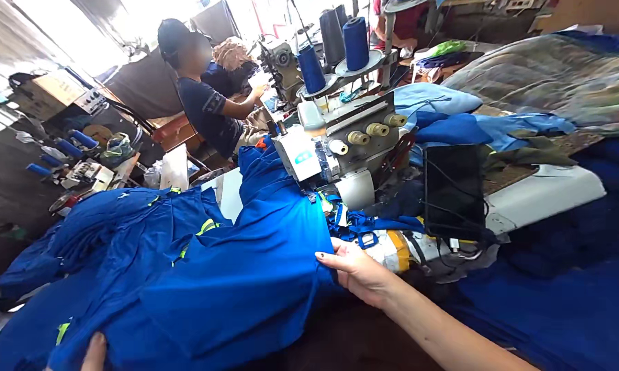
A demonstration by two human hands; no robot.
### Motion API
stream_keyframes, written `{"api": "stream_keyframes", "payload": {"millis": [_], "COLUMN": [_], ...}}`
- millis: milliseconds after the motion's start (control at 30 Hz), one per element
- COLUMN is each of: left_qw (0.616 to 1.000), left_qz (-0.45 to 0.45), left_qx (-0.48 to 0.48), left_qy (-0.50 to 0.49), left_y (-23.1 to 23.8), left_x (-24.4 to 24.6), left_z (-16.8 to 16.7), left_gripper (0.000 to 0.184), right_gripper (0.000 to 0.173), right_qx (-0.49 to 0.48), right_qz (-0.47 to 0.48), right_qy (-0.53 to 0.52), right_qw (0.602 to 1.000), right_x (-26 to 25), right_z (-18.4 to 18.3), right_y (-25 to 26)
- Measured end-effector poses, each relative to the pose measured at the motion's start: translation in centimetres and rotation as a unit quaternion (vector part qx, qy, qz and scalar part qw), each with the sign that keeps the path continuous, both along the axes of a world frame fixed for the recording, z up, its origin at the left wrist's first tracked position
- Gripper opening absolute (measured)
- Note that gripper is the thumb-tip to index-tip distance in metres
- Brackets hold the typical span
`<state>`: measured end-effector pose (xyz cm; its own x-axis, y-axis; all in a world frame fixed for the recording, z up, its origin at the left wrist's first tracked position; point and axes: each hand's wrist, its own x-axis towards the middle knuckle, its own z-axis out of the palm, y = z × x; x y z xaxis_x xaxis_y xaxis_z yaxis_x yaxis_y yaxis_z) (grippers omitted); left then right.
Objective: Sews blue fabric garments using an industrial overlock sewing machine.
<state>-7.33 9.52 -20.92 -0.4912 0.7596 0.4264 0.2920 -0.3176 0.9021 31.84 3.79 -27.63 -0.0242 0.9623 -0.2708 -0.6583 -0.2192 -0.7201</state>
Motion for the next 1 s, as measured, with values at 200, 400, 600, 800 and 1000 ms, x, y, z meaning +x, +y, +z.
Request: {"api": "stream_keyframes", "payload": {"millis": [200,400,600,800,1000], "left_qw": [0.959,0.936,0.938,0.919,0.781], "left_qz": [0.097,-0.247,-0.263,-0.283,-0.414], "left_qx": [-0.048,-0.044,-0.133,0.025,-0.015], "left_qy": [0.261,0.248,0.185,0.275,0.468], "left_y": [4.2,-6.0,-6.4,-7.9,-9.5], "left_x": [3.1,21.0,23.4,22.4,25.1], "left_z": [0.2,-7.1,-11.1,-5.5,-6.1], "left_gripper": [0.072,0.032,0.021,0.009,0.017], "right_gripper": [0.005,0.004,0.005,0.009,0.019], "right_qx": [-0.022,-0.024,0.016,0.036,0.032], "right_qz": [-0.020,-0.057,-0.097,-0.103,-0.053], "right_qy": [-0.006,-0.107,-0.178,-0.216,-0.223], "right_qw": [1.000,0.992,0.979,0.970,0.973], "right_x": [0.6,1.2,2.3,2.9,2.6], "right_z": [-2.1,-2.5,-3.0,-3.1,-2.8], "right_y": [-1.9,-2.8,-3.7,-3.9,-3.9]}}
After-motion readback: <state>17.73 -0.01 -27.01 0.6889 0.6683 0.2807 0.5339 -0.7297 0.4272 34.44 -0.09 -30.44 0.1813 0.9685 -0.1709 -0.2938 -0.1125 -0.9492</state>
